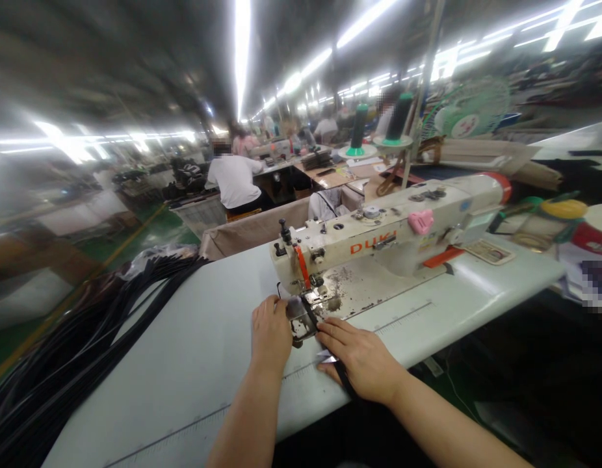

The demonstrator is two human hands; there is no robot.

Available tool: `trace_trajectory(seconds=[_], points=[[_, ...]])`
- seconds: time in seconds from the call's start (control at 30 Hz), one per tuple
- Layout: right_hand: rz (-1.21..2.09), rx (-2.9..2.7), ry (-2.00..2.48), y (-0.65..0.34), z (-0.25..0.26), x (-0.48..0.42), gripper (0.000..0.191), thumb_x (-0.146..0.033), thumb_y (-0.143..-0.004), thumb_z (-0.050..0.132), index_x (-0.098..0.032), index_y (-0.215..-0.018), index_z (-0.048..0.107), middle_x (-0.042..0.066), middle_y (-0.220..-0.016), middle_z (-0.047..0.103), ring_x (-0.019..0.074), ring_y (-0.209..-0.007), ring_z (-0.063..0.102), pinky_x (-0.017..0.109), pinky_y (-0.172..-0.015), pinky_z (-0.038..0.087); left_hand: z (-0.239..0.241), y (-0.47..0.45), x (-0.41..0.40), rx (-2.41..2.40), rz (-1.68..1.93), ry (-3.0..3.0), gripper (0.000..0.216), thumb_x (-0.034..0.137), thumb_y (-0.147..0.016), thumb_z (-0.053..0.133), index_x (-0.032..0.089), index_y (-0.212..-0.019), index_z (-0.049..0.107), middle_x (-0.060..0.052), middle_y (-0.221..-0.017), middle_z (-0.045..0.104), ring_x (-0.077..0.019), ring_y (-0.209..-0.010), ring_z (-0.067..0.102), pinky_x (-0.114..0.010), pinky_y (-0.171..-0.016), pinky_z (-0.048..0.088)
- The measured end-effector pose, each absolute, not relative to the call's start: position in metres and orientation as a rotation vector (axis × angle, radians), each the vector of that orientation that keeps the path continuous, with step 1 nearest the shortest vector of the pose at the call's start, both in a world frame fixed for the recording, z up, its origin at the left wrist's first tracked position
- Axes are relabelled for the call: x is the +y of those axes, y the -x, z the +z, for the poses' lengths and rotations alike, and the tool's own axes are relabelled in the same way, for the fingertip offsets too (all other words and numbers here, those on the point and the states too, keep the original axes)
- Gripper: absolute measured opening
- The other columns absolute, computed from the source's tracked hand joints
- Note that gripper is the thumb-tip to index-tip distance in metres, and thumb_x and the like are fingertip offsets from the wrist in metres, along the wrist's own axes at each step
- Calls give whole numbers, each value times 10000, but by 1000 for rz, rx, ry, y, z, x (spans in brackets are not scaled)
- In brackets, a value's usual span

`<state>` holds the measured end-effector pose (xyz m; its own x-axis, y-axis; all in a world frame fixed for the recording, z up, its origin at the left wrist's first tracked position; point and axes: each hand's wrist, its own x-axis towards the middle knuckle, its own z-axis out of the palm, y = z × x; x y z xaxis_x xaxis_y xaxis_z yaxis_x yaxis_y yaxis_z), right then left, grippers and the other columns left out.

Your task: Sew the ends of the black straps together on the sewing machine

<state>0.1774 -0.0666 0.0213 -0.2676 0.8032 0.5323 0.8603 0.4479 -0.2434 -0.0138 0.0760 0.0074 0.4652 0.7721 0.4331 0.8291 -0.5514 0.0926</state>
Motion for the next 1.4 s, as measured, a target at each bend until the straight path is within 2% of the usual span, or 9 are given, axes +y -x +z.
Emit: trace_trajectory(seconds=[0.23,0.4,0.63,0.87,1.2,1.3,1.4], points=[[-131,-2104,1379,-177,17,-67,431,-412,-945,737,-152,-1288,708,124,-1343,714,281,-1299,632,403,-1104,543,11,13,77,-1408,-864,2576,287,105,-948,454,168,-1029,721,-121,-1128,660,-251,-1052,642,-424,-967,513],[-130,-2103,1376,-178,16,-67,422,-409,-928,758,-158,-1265,710,116,-1324,722,282,-1280,638,399,-1075,558,12,13,61,-1372,-1037,2703,317,75,-920,455,195,-947,747,-84,-1068,731,-239,-1054,674,-426,-996,537],[-151,-2107,1313,-178,18,-66,363,-377,-937,746,-142,-1212,709,128,-1225,745,266,-1215,664,382,-1075,547,-6,10,21,-1193,-924,2812,446,17,-910,462,207,-1188,755,-86,-1256,756,-271,-1321,608,-535,-1129,467],[-98,-2083,1306,-179,18,-64,325,-383,-955,715,-194,-1219,713,127,-1246,737,273,-1211,664,402,-1047,563,-2,7,19,-1133,-835,2881,459,4,-929,472,192,-1261,727,-89,-1352,717,-263,-1376,572,-517,-1152,435],[-62,-2092,1339,-179,17,-64,342,-365,-945,724,-193,-1240,710,122,-1277,728,290,-1213,659,432,-1052,561,-2,8,21,-1191,-818,2917,490,3,-931,457,207,-1292,719,-73,-1383,700,-254,-1394,554,-532,-1164,423],[-74,-2079,1364,-180,17,-65,344,-244,-936,678,-191,-1276,696,118,-1293,721,290,-1195,660,436,-1035,569,-1,7,22,-1205,-810,2924,493,8,-936,451,206,-1304,712,-77,-1386,698,-250,-1399,552,-527,-1164,428],[-98,-2026,1379,-180,12,-65,501,-41,-844,574,-191,-1311,674,103,-1295,717,274,-1194,652,421,-1036,566,-2,7,22,-1204,-802,2921,496,9,-935,453,196,-1322,700,-84,-1390,695,-249,-1409,544,-528,-1168,428]])
